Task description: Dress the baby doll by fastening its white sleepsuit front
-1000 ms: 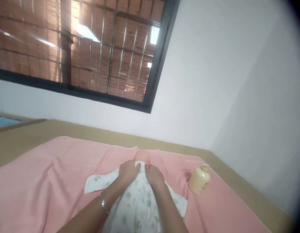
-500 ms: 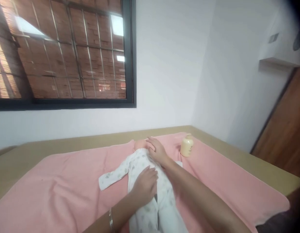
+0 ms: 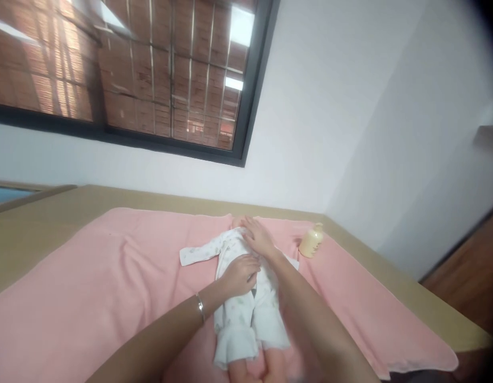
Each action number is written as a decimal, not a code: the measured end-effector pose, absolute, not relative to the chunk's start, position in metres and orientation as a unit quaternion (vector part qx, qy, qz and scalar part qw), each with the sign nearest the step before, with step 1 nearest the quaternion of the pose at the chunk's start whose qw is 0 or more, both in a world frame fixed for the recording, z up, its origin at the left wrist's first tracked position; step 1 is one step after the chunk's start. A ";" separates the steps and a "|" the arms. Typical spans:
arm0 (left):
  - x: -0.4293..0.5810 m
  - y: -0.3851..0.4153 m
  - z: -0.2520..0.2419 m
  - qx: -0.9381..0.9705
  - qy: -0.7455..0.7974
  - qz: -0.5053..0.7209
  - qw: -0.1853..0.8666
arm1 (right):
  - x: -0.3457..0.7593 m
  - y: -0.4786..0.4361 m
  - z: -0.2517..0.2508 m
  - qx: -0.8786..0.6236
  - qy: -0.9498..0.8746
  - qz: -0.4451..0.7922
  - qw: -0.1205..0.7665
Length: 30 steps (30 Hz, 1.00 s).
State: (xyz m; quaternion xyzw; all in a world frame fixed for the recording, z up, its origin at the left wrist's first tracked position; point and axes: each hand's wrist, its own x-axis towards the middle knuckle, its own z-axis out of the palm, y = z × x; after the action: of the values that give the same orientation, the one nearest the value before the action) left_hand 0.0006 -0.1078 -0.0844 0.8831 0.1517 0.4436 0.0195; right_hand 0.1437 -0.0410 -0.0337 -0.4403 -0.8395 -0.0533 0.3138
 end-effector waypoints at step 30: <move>-0.004 -0.113 -0.094 0.885 0.186 0.428 0.011 | 0.158 -0.040 -0.063 -0.428 -0.852 -0.008 0.302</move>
State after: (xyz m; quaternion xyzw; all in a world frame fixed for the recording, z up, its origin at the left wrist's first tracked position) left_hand -0.0044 -0.1128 -0.0944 0.8846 0.1856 0.4277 0.0107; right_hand 0.1583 -0.0405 -0.0630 -0.4281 -0.8518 -0.0077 0.3019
